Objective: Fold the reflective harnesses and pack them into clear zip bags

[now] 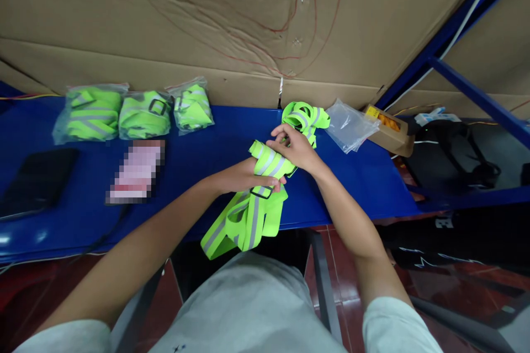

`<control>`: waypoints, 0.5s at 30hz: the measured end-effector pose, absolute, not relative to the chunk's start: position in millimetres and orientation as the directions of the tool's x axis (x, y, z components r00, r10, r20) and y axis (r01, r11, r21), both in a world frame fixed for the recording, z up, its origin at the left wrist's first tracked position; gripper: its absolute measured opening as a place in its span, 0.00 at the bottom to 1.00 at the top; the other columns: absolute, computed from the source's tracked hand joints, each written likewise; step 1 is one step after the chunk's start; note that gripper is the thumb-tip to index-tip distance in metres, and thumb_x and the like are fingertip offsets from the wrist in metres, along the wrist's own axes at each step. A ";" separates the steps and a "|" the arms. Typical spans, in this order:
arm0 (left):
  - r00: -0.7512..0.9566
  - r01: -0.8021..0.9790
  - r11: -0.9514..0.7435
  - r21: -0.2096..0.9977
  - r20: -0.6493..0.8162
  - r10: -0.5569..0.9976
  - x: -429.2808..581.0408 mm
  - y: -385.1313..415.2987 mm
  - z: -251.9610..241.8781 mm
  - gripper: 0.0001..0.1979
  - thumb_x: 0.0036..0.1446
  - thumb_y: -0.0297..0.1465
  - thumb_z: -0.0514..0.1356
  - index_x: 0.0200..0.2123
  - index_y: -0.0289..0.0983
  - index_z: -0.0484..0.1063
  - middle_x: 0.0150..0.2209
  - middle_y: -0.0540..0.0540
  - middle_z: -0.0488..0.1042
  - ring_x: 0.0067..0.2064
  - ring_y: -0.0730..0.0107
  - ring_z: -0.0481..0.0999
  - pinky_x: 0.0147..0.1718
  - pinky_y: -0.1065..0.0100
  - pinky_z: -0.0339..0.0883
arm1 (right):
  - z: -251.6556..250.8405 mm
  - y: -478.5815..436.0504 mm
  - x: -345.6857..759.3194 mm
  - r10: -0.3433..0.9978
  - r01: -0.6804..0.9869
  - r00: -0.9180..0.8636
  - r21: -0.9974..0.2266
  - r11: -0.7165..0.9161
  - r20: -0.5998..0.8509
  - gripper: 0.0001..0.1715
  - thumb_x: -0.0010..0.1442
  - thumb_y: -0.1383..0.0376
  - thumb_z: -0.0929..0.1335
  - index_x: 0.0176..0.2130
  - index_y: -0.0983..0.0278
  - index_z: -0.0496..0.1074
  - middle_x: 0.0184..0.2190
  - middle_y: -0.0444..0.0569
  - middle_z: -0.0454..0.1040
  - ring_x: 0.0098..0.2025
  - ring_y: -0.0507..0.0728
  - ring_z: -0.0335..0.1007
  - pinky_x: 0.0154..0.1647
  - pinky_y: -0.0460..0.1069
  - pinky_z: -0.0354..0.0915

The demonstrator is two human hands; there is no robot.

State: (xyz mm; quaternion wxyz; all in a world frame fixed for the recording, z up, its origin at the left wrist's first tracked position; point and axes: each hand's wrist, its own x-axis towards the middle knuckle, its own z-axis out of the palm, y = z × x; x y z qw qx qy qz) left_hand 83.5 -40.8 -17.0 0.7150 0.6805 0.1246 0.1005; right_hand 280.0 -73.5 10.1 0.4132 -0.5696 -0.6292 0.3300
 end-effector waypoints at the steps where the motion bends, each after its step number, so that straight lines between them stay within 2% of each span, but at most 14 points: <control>1: 0.947 0.019 0.052 0.998 -0.035 0.318 83.4 -39.4 -17.1 0.17 0.58 0.40 0.69 0.44 0.33 0.80 0.38 0.40 0.83 0.40 0.60 0.82 0.41 0.63 0.74 | 11.5 -74.6 279.9 0.986 0.450 -0.042 -0.878 0.163 0.161 0.30 0.60 0.39 0.70 0.41 0.63 0.76 0.35 0.47 0.78 0.36 0.54 0.73 0.39 0.50 0.69; 4: 0.934 0.006 0.076 0.997 -0.032 0.357 82.3 -36.4 -14.6 0.17 0.59 0.39 0.68 0.45 0.33 0.79 0.38 0.40 0.83 0.39 0.61 0.82 0.41 0.64 0.74 | 19.8 -81.9 278.1 0.958 0.445 -0.287 -0.882 0.157 0.026 0.32 0.68 0.40 0.62 0.44 0.63 0.77 0.29 0.46 0.77 0.35 0.54 0.74 0.38 0.49 0.68; 6: 0.920 -0.011 0.117 0.993 -0.036 0.391 81.6 -36.6 -10.8 0.15 0.58 0.38 0.69 0.41 0.31 0.80 0.38 0.38 0.83 0.39 0.61 0.82 0.42 0.63 0.74 | 23.8 -86.7 273.8 0.935 0.478 -0.355 -0.861 0.172 -0.010 0.29 0.66 0.42 0.66 0.46 0.63 0.76 0.25 0.43 0.76 0.32 0.54 0.73 0.34 0.48 0.67; 9: 0.910 -0.049 0.323 0.945 -0.090 0.405 80.9 -40.4 -5.1 0.18 0.51 0.37 0.73 0.41 0.31 0.79 0.39 0.36 0.83 0.39 0.59 0.83 0.40 0.61 0.76 | 24.3 -88.7 267.6 0.968 0.521 -0.207 -0.821 0.234 0.145 0.25 0.60 0.45 0.73 0.43 0.64 0.77 0.31 0.45 0.78 0.33 0.54 0.73 0.34 0.48 0.66; 11: 0.930 -0.031 0.482 0.875 -0.152 0.335 80.2 -43.4 -2.8 0.24 0.46 0.36 0.75 0.44 0.32 0.76 0.40 0.37 0.82 0.38 0.57 0.83 0.35 0.61 0.76 | 24.7 -87.3 268.1 0.971 0.474 -0.063 -0.850 0.232 0.230 0.24 0.58 0.45 0.74 0.40 0.63 0.78 0.33 0.45 0.79 0.33 0.54 0.73 0.34 0.49 0.67; 13: 0.951 0.005 0.538 0.843 -0.171 0.258 79.0 -44.9 -1.6 0.26 0.44 0.36 0.76 0.45 0.33 0.75 0.35 0.41 0.81 0.34 0.60 0.82 0.31 0.64 0.75 | 27.7 -86.1 273.2 0.973 0.340 0.076 -0.923 0.181 0.219 0.25 0.56 0.44 0.75 0.38 0.63 0.79 0.31 0.45 0.79 0.33 0.56 0.74 0.34 0.50 0.69; 15: 0.958 0.031 0.474 0.880 -0.162 0.237 77.3 -44.6 -0.9 0.26 0.45 0.35 0.76 0.46 0.33 0.75 0.29 0.46 0.78 0.30 0.66 0.79 0.29 0.67 0.73 | 32.3 -86.0 279.9 0.981 0.156 0.159 -0.984 0.089 0.114 0.25 0.55 0.44 0.76 0.38 0.63 0.80 0.31 0.46 0.80 0.35 0.59 0.77 0.36 0.52 0.72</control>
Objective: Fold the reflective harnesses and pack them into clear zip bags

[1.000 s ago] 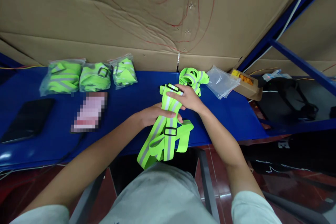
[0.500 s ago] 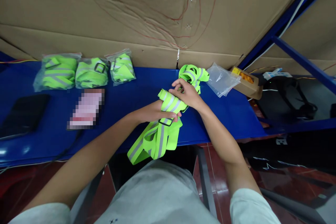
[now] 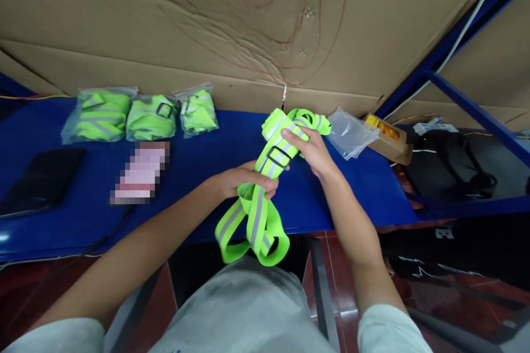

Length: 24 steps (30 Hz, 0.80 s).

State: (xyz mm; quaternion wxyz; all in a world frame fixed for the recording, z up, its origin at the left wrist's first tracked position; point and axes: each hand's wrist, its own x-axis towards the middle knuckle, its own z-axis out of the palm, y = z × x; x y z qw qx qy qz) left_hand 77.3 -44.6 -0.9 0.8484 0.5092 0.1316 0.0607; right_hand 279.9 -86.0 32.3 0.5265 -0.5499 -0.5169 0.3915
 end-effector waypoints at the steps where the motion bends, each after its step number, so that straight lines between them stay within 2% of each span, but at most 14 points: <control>1: 0.958 0.046 0.410 0.911 -0.156 0.240 76.5 -43.9 -0.5 0.25 0.47 0.35 0.75 0.47 0.34 0.75 0.28 0.47 0.78 0.29 0.68 0.78 0.29 0.69 0.72 | 34.4 -86.3 282.8 0.988 0.069 0.151 -0.997 0.029 0.039 0.26 0.54 0.44 0.76 0.38 0.63 0.80 0.32 0.48 0.81 0.36 0.60 0.78 0.38 0.53 0.73; 4: 0.954 0.088 0.197 0.976 -0.140 0.266 74.4 -40.9 0.8 0.20 0.52 0.34 0.72 0.47 0.34 0.76 0.31 0.46 0.79 0.33 0.67 0.80 0.33 0.68 0.73 | 34.9 -86.4 285.3 0.986 -0.085 0.006 -0.983 -0.165 -0.167 0.27 0.55 0.44 0.75 0.40 0.64 0.80 0.34 0.52 0.82 0.36 0.62 0.79 0.38 0.55 0.74; 7: 0.949 0.059 0.106 0.993 -0.089 0.304 72.8 -37.9 1.7 0.17 0.55 0.35 0.70 0.45 0.33 0.77 0.36 0.43 0.81 0.37 0.66 0.81 0.38 0.65 0.75 | 26.3 -82.2 280.2 0.965 -0.053 -0.084 -0.966 -0.252 -0.247 0.29 0.57 0.41 0.73 0.43 0.62 0.78 0.32 0.50 0.81 0.31 0.60 0.76 0.32 0.54 0.72; 8: 0.947 0.045 0.088 0.995 -0.070 0.314 72.4 -36.8 1.8 0.17 0.56 0.36 0.70 0.45 0.33 0.77 0.38 0.43 0.81 0.38 0.66 0.81 0.40 0.65 0.75 | 22.7 -79.9 278.2 0.975 0.001 -0.061 -0.977 -0.215 -0.215 0.28 0.57 0.41 0.73 0.43 0.61 0.77 0.32 0.48 0.80 0.31 0.58 0.74 0.31 0.53 0.71; 10: 0.942 0.033 0.051 0.998 -0.048 0.333 71.9 -34.3 1.5 0.16 0.58 0.37 0.68 0.44 0.32 0.77 0.40 0.42 0.82 0.37 0.67 0.81 0.40 0.65 0.75 | 16.8 -75.6 275.5 0.999 0.154 0.019 -0.987 -0.053 -0.051 0.27 0.55 0.41 0.74 0.41 0.60 0.75 0.33 0.45 0.78 0.34 0.55 0.73 0.35 0.50 0.70; 12: 0.934 0.025 0.029 0.999 -0.034 0.355 72.0 -31.4 0.5 0.16 0.58 0.37 0.68 0.44 0.32 0.77 0.40 0.41 0.82 0.36 0.68 0.80 0.39 0.66 0.74 | 14.6 -74.2 274.5 0.990 0.309 0.050 -0.945 0.111 0.133 0.27 0.56 0.41 0.74 0.40 0.60 0.76 0.35 0.45 0.78 0.39 0.55 0.73 0.41 0.49 0.69; 13: 0.930 0.016 0.028 0.999 -0.025 0.367 72.1 -29.9 0.1 0.16 0.58 0.37 0.68 0.45 0.32 0.77 0.40 0.41 0.82 0.36 0.68 0.80 0.39 0.66 0.74 | 15.0 -75.1 274.1 0.985 0.364 0.022 -0.919 0.152 0.172 0.27 0.59 0.40 0.71 0.40 0.61 0.76 0.36 0.46 0.78 0.40 0.55 0.73 0.42 0.50 0.69; 16: 0.922 -0.016 0.037 0.999 0.000 0.387 71.3 -26.0 0.1 0.16 0.57 0.36 0.69 0.45 0.32 0.78 0.41 0.41 0.82 0.37 0.67 0.81 0.41 0.66 0.74 | 18.0 -82.9 270.5 0.986 0.439 -0.138 -0.887 0.146 0.094 0.33 0.65 0.38 0.63 0.49 0.60 0.77 0.30 0.46 0.77 0.35 0.56 0.75 0.39 0.51 0.70; 19: 0.941 -0.008 0.128 0.992 -0.036 0.338 69.6 -26.1 2.6 0.15 0.52 0.32 0.72 0.43 0.33 0.80 0.43 0.40 0.83 0.42 0.64 0.82 0.45 0.65 0.74 | 18.1 -89.4 262.3 0.989 0.475 -0.143 -0.875 0.095 0.030 0.34 0.59 0.39 0.70 0.53 0.59 0.74 0.26 0.42 0.76 0.28 0.55 0.72 0.33 0.50 0.68; 21: 0.947 -0.009 0.311 0.950 -0.091 0.308 70.4 -30.0 3.8 0.19 0.47 0.30 0.74 0.44 0.33 0.80 0.43 0.40 0.83 0.42 0.62 0.82 0.45 0.63 0.75 | 17.3 -89.9 257.5 0.996 0.478 -0.038 -0.874 0.089 0.080 0.31 0.55 0.41 0.74 0.47 0.59 0.74 0.28 0.41 0.76 0.27 0.54 0.70 0.30 0.49 0.67; 24: 0.948 -0.022 0.574 0.819 -0.165 0.272 74.6 -38.6 2.5 0.22 0.43 0.29 0.75 0.44 0.33 0.79 0.43 0.39 0.82 0.42 0.54 0.84 0.43 0.55 0.78 | 19.4 -88.1 255.6 0.971 0.509 0.088 -0.848 0.149 0.224 0.26 0.55 0.43 0.75 0.40 0.61 0.75 0.31 0.43 0.77 0.30 0.53 0.71 0.31 0.48 0.66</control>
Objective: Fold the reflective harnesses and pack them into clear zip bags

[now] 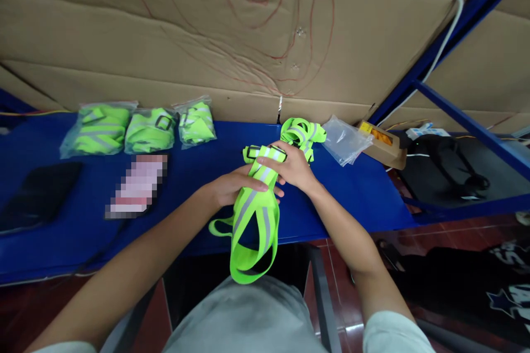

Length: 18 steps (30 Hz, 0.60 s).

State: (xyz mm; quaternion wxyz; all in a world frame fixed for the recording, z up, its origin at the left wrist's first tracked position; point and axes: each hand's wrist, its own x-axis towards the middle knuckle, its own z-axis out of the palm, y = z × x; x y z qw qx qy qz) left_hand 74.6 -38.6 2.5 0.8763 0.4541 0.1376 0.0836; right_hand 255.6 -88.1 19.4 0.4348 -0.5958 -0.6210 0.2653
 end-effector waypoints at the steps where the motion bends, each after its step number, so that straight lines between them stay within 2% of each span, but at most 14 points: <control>1: 0.948 -0.019 0.610 0.792 -0.179 0.262 75.9 -41.0 1.4 0.22 0.43 0.27 0.75 0.44 0.33 0.79 0.44 0.38 0.82 0.44 0.52 0.83 0.43 0.54 0.78 | 21.0 -88.0 255.9 0.954 0.526 0.118 -0.833 0.174 0.274 0.26 0.54 0.44 0.76 0.39 0.61 0.75 0.31 0.43 0.77 0.31 0.53 0.71 0.32 0.48 0.66; 3: 0.943 -0.008 0.621 0.784 -0.200 0.265 77.6 -43.8 -0.7 0.23 0.43 0.25 0.75 0.45 0.33 0.78 0.43 0.40 0.82 0.47 0.50 0.83 0.46 0.54 0.78 | 24.4 -89.2 256.6 0.935 0.508 0.170 -0.840 0.189 0.313 0.26 0.53 0.44 0.76 0.38 0.61 0.75 0.29 0.43 0.76 0.29 0.53 0.69 0.29 0.48 0.65; 7: 0.931 0.042 0.495 0.868 -0.214 0.296 77.1 -43.2 -3.2 0.25 0.45 0.27 0.75 0.48 0.34 0.76 0.38 0.42 0.82 0.44 0.54 0.84 0.44 0.56 0.77 | 26.7 -93.0 255.0 0.956 0.292 0.214 -0.947 0.136 0.203 0.25 0.51 0.44 0.77 0.34 0.61 0.74 0.25 0.42 0.73 0.22 0.52 0.66 0.22 0.48 0.63; 9: 0.930 0.084 0.379 0.922 -0.209 0.301 76.9 -42.7 -4.9 0.23 0.46 0.30 0.75 0.46 0.33 0.77 0.37 0.42 0.82 0.42 0.57 0.83 0.44 0.59 0.76 | 27.1 -92.8 255.4 0.961 0.174 0.235 -0.979 0.108 0.148 0.25 0.49 0.46 0.79 0.35 0.61 0.76 0.28 0.44 0.78 0.26 0.55 0.72 0.27 0.50 0.69; 11: 0.916 0.143 0.271 0.952 -0.231 0.328 78.1 -42.7 -8.3 0.22 0.44 0.33 0.76 0.43 0.33 0.78 0.39 0.41 0.83 0.42 0.58 0.82 0.45 0.60 0.75 | 29.2 -91.0 259.4 0.963 0.035 0.261 -0.997 0.066 0.073 0.27 0.48 0.47 0.80 0.39 0.62 0.78 0.34 0.47 0.81 0.34 0.58 0.78 0.37 0.53 0.75; 14: 0.878 0.190 0.152 0.970 -0.237 0.415 82.3 -40.5 -15.7 0.24 0.45 0.38 0.75 0.44 0.34 0.79 0.43 0.41 0.83 0.44 0.56 0.82 0.46 0.60 0.74 | 34.1 -86.3 271.6 0.969 -0.129 0.244 -0.992 -0.001 -0.033 0.32 0.49 0.45 0.79 0.45 0.61 0.78 0.40 0.51 0.83 0.44 0.63 0.81 0.49 0.57 0.76; 16: 0.882 0.151 0.019 0.988 -0.143 0.448 85.1 -35.9 -21.1 0.22 0.50 0.41 0.72 0.46 0.34 0.79 0.44 0.41 0.82 0.45 0.55 0.81 0.48 0.59 0.73 | 34.8 -83.2 280.0 0.978 -0.154 0.172 -0.984 -0.093 -0.120 0.36 0.48 0.44 0.79 0.49 0.61 0.77 0.43 0.52 0.83 0.48 0.64 0.80 0.53 0.58 0.75; 18: 0.873 0.089 -0.175 0.981 0.008 0.488 86.0 -29.7 -26.1 0.18 0.54 0.40 0.68 0.44 0.35 0.79 0.43 0.42 0.82 0.48 0.54 0.80 0.52 0.58 0.71 | 32.4 -81.3 285.3 0.968 -0.109 0.095 -0.969 -0.224 -0.234 0.39 0.44 0.46 0.81 0.51 0.61 0.76 0.44 0.52 0.83 0.49 0.63 0.80 0.55 0.58 0.74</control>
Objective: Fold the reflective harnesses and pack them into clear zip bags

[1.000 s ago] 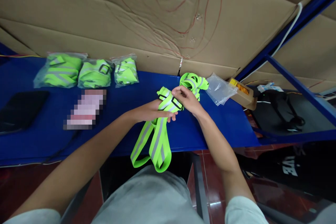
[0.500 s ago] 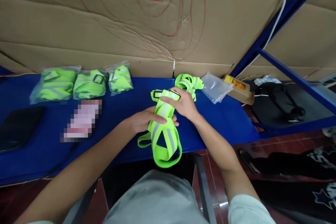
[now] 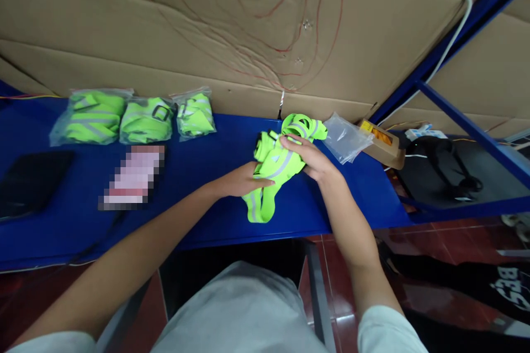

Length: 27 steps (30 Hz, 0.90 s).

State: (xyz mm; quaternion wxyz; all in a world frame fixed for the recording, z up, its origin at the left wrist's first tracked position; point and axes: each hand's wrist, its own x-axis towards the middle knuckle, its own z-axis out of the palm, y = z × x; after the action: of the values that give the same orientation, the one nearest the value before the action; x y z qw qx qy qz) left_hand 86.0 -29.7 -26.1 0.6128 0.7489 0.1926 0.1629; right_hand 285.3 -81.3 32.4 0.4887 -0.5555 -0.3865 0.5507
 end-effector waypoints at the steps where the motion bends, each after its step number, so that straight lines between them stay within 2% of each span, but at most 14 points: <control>1: 0.850 0.070 -0.276 0.959 0.088 0.520 85.6 -26.6 -28.3 0.16 0.55 0.39 0.67 0.43 0.36 0.79 0.44 0.42 0.82 0.49 0.54 0.79 0.54 0.57 0.70 | 30.9 -81.2 286.3 0.958 -0.058 0.068 -0.960 -0.274 -0.277 0.40 0.43 0.47 0.81 0.51 0.60 0.76 0.44 0.52 0.83 0.49 0.63 0.80 0.55 0.58 0.74; 4: 0.769 0.028 -0.424 0.905 0.252 0.588 82.2 -20.2 -33.1 0.14 0.55 0.36 0.67 0.44 0.37 0.77 0.46 0.42 0.80 0.51 0.54 0.78 0.55 0.58 0.69 | 30.4 -85.3 284.0 0.967 0.168 0.000 -0.953 -0.251 -0.254 0.32 0.46 0.51 0.81 0.48 0.59 0.77 0.43 0.49 0.81 0.50 0.62 0.77 0.53 0.57 0.73; 6: 0.770 -0.031 -0.409 0.912 0.283 0.573 80.5 -18.6 -34.0 0.16 0.54 0.35 0.68 0.44 0.37 0.76 0.46 0.43 0.79 0.49 0.55 0.78 0.52 0.59 0.70 | 34.0 -90.4 280.1 0.979 0.284 -0.100 -0.948 -0.141 -0.176 0.25 0.52 0.50 0.78 0.46 0.58 0.77 0.44 0.47 0.80 0.50 0.61 0.75 0.52 0.55 0.72; 8: 0.769 -0.083 -0.372 0.925 0.296 0.566 80.9 -18.4 -32.9 0.18 0.52 0.37 0.69 0.45 0.37 0.73 0.44 0.44 0.78 0.46 0.58 0.78 0.48 0.61 0.72 | 36.9 -94.6 275.8 0.978 0.333 -0.171 -0.941 -0.060 -0.122 0.25 0.56 0.48 0.76 0.48 0.57 0.74 0.45 0.46 0.77 0.49 0.59 0.74 0.50 0.53 0.71; 10: 0.770 -0.108 -0.321 0.941 0.283 0.571 83.0 -19.0 -30.0 0.21 0.51 0.39 0.71 0.45 0.37 0.72 0.42 0.44 0.77 0.43 0.61 0.77 0.45 0.62 0.72 | 35.8 -95.4 271.9 0.993 0.366 -0.119 -0.930 0.027 -0.018 0.29 0.56 0.47 0.76 0.50 0.56 0.69 0.46 0.46 0.75 0.46 0.57 0.72 0.48 0.52 0.70; 12: 0.787 -0.106 -0.259 0.960 0.241 0.568 85.5 -20.5 -26.0 0.20 0.51 0.40 0.71 0.44 0.36 0.73 0.41 0.44 0.78 0.42 0.62 0.77 0.45 0.62 0.73 | 30.5 -93.1 268.2 0.981 0.443 0.033 -0.883 0.156 0.190 0.30 0.53 0.47 0.77 0.49 0.56 0.68 0.47 0.47 0.72 0.46 0.56 0.71 0.49 0.53 0.70; 14: 0.785 -0.074 -0.187 0.980 0.173 0.595 87.0 -22.8 -22.1 0.18 0.51 0.39 0.71 0.42 0.35 0.75 0.39 0.44 0.79 0.42 0.62 0.77 0.46 0.61 0.73 | 24.3 -90.2 265.0 0.912 0.550 0.127 -0.793 0.262 0.390 0.24 0.56 0.47 0.76 0.43 0.57 0.70 0.47 0.48 0.73 0.48 0.58 0.71 0.52 0.54 0.69; 15: 0.771 -0.045 -0.144 0.989 0.126 0.625 87.0 -24.0 -20.5 0.18 0.50 0.38 0.71 0.41 0.35 0.76 0.38 0.44 0.79 0.41 0.62 0.77 0.45 0.61 0.73 | 22.0 -89.3 263.6 0.891 0.590 0.119 -0.753 0.291 0.438 0.20 0.60 0.46 0.73 0.41 0.58 0.72 0.46 0.49 0.74 0.48 0.59 0.72 0.53 0.55 0.69; 16: 0.749 -0.016 -0.085 0.996 0.069 0.659 86.5 -25.0 -19.3 0.19 0.49 0.38 0.71 0.41 0.35 0.77 0.37 0.44 0.80 0.40 0.62 0.77 0.43 0.62 0.73 | 20.5 -89.0 262.4 0.889 0.614 0.079 -0.725 0.313 0.450 0.18 0.65 0.46 0.69 0.40 0.58 0.74 0.45 0.49 0.76 0.49 0.60 0.73 0.55 0.56 0.68; 17: 0.725 0.007 -0.013 1.000 0.005 0.688 85.7 -25.6 -18.4 0.19 0.47 0.38 0.72 0.41 0.34 0.77 0.37 0.44 0.80 0.39 0.62 0.78 0.41 0.62 0.74 | 19.8 -89.2 261.4 0.897 0.623 0.016 -0.706 0.337 0.442 0.21 0.70 0.46 0.63 0.42 0.57 0.75 0.46 0.50 0.77 0.51 0.60 0.73 0.57 0.57 0.67; 19: 0.682 0.020 0.124 0.992 -0.104 0.724 83.0 -25.2 -17.7 0.21 0.45 0.37 0.72 0.42 0.34 0.77 0.37 0.44 0.81 0.39 0.61 0.79 0.38 0.63 0.74 | 20.1 -90.4 259.6 0.906 0.622 -0.137 -0.678 0.393 0.400 0.27 0.73 0.45 0.57 0.53 0.56 0.75 0.54 0.51 0.77 0.58 0.61 0.72 0.62 0.59 0.65; 22: 0.650 -0.002 0.218 0.976 -0.164 0.742 78.7 -22.0 -18.6 0.21 0.42 0.36 0.73 0.40 0.36 0.78 0.37 0.44 0.82 0.39 0.61 0.80 0.37 0.64 0.75 | 21.2 -92.0 257.9 0.892 0.643 -0.267 -0.622 0.447 0.365 0.36 0.67 0.42 0.65 0.65 0.56 0.66 0.64 0.54 0.69 0.66 0.65 0.65 0.68 0.62 0.61; 24: 0.689 0.026 0.255 0.967 -0.202 0.696 77.0 -20.1 -19.6 0.21 0.40 0.33 0.74 0.40 0.35 0.78 0.36 0.43 0.82 0.37 0.60 0.81 0.37 0.63 0.76 | 20.7 -91.9 257.9 0.895 0.670 -0.263 -0.599 0.439 0.361 0.40 0.62 0.43 0.71 0.66 0.55 0.65 0.64 0.55 0.69 0.66 0.66 0.66 0.68 0.63 0.61; 27: 0.744 0.056 0.255 0.965 -0.211 0.634 76.9 -20.1 -20.6 0.21 0.41 0.30 0.73 0.42 0.35 0.78 0.34 0.43 0.82 0.36 0.59 0.81 0.36 0.62 0.76 | 18.7 -91.0 260.5 0.903 0.706 -0.282 -0.567 0.424 0.324 0.46 0.61 0.44 0.72 0.70 0.55 0.59 0.66 0.55 0.67 0.67 0.68 0.64 0.67 0.63 0.62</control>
State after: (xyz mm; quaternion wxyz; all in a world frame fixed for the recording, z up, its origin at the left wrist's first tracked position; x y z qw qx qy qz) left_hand 76.9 -20.1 -20.6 0.7338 0.5775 0.2987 0.1971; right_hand 260.5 -91.0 18.7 0.3099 -0.5128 -0.7847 0.1587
